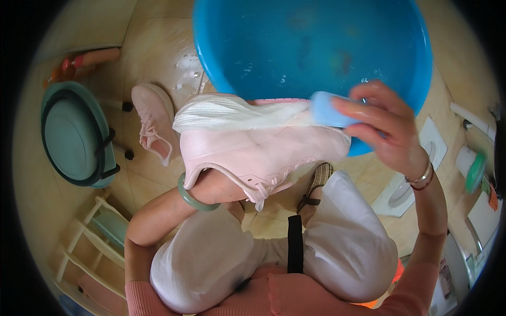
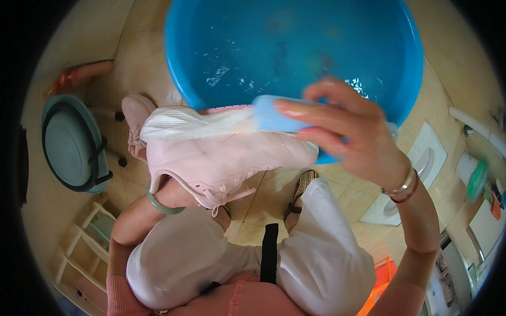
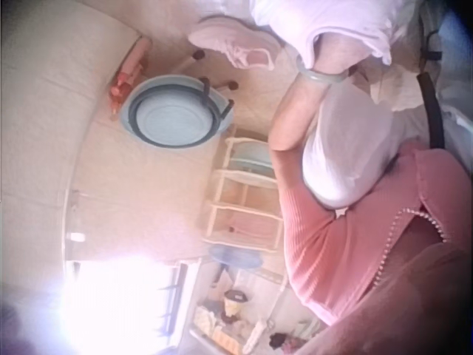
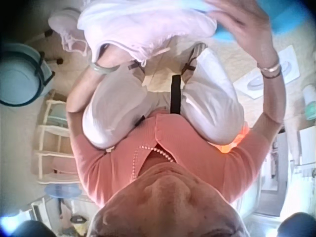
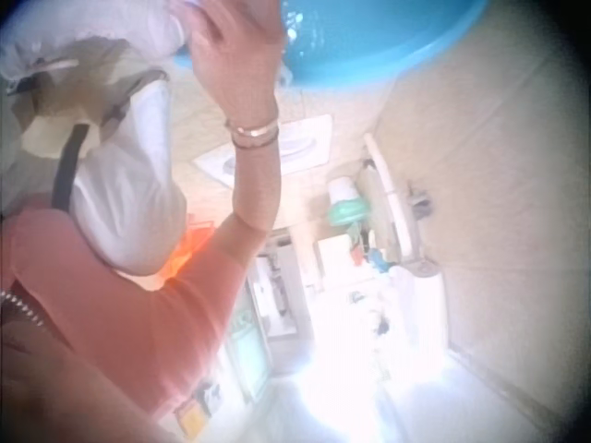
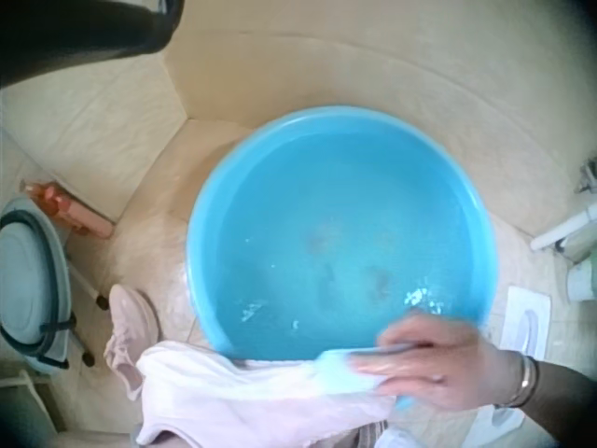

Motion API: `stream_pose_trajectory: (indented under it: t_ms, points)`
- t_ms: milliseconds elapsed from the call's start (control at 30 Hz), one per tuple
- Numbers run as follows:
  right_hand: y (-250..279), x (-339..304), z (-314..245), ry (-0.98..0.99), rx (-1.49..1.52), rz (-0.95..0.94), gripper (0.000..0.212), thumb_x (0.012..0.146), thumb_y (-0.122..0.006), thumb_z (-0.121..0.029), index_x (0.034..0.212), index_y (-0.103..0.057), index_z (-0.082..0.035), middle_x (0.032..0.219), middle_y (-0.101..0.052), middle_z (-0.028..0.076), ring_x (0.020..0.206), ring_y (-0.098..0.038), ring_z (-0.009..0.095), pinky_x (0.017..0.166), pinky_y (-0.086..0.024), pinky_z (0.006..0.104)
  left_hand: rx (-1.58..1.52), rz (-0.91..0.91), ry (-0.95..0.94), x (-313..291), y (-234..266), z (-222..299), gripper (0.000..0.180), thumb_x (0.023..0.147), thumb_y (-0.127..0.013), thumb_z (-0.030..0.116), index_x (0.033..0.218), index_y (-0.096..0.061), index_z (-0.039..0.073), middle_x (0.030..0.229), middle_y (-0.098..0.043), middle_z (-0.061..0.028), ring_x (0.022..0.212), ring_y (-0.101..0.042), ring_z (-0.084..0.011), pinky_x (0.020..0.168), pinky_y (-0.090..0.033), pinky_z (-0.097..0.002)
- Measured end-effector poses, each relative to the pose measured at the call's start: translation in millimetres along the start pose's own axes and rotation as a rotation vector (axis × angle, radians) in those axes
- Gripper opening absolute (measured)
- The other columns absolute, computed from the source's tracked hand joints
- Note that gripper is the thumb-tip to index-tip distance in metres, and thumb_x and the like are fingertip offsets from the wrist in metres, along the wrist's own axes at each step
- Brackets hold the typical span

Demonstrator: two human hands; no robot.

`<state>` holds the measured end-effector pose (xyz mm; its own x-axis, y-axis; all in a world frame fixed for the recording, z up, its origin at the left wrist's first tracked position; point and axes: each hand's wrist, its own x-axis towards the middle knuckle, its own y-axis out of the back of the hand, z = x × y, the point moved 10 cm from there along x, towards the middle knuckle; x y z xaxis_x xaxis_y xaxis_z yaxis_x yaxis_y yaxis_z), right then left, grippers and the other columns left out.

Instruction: The person sits on the bathroom floor and scrubs a pair of pink sneakers with a brush and water from a blue basin. They clean the toe, sides, and soles of the shoes, repeatedly dipping the brush into the water.

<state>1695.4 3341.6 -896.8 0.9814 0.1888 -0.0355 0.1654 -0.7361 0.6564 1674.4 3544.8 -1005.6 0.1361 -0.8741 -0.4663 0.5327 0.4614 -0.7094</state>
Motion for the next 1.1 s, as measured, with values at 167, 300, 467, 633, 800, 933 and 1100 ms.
stream_pose_trajectory:
  t_ms: [167,300,467,633,800,933,1100]
  points:
    - [-37,55,-48,0.186,0.063,-0.04,0.046,0.078,-0.078,-0.002,0.122,-0.074,-0.014,0.105,-0.061,0.011,0.081,-0.061,0.023,0.067,-0.049,0.0322,0.033,-0.02,0.005,8,-11,-2,0.04,0.092,-0.06,0.029,0.127,-0.053,0.011,0.121,-0.055,-0.0105,0.114,-0.053,-0.0298,0.098,-0.041,-0.0459]
    - [-37,50,-41,0.215,0.097,-0.011,0.046,0.079,-0.078,-0.001,0.123,-0.074,-0.013,0.105,-0.06,0.011,0.079,-0.061,0.022,0.067,-0.049,0.0319,0.05,-0.014,-0.017,12,-12,3,0.04,0.091,-0.061,0.028,0.126,-0.054,0.01,0.12,-0.056,-0.0106,0.113,-0.054,-0.0298,0.097,-0.041,-0.0454]
    - [-9,-17,29,-0.083,0.097,0.002,0.044,0.083,-0.074,0.001,0.125,-0.073,-0.013,0.106,-0.057,0.011,0.081,-0.057,0.021,0.067,-0.048,0.0322,0.111,0.013,-0.041,12,-11,13,0.039,0.091,-0.062,0.028,0.125,-0.055,0.01,0.118,-0.056,-0.0107,0.112,-0.054,-0.0298,0.097,-0.041,-0.0448]
    - [-20,-14,103,-0.224,-0.284,0.011,0.035,0.092,-0.07,-0.014,0.127,-0.072,-0.018,0.102,-0.057,0.009,0.078,-0.061,0.022,0.069,-0.052,0.0347,0.159,-0.009,-0.023,6,-9,7,0.039,0.09,-0.063,0.027,0.124,-0.056,0.01,0.117,-0.057,-0.0108,0.111,-0.055,-0.0297,0.096,-0.042,-0.0442]
    - [-52,8,115,0.068,-0.507,0.116,0.037,0.09,-0.073,-0.016,0.127,-0.072,-0.016,0.099,-0.065,0.01,0.069,-0.06,0.024,0.064,-0.053,0.0362,0.218,-0.02,-0.012,4,-9,4,0.038,0.09,-0.064,0.026,0.123,-0.057,0.01,0.115,-0.058,-0.0109,0.11,-0.055,-0.0297,0.095,-0.042,-0.0435]
    - [-43,10,132,-0.618,0.587,-0.074,0.037,0.091,-0.073,-0.014,0.128,-0.071,-0.013,0.095,-0.069,0.008,0.07,-0.057,0.017,0.062,-0.051,0.0291,0.27,0.002,-0.03,-5,-3,9,0.038,0.089,-0.065,0.026,0.122,-0.057,0.009,0.114,-0.058,-0.0109,0.109,-0.056,-0.0297,0.094,-0.043,-0.043]
    - [-5,10,86,-0.25,0.205,0.081,0.039,0.091,-0.071,-0.006,0.13,-0.07,-0.012,0.106,-0.064,0.006,0.084,-0.054,0.012,0.068,-0.047,0.0236,0.335,-0.036,-0.059,5,-9,16,0.037,0.089,-0.066,0.025,0.121,-0.058,0.009,0.113,-0.059,-0.011,0.108,-0.056,-0.0297,0.094,-0.043,-0.0424]
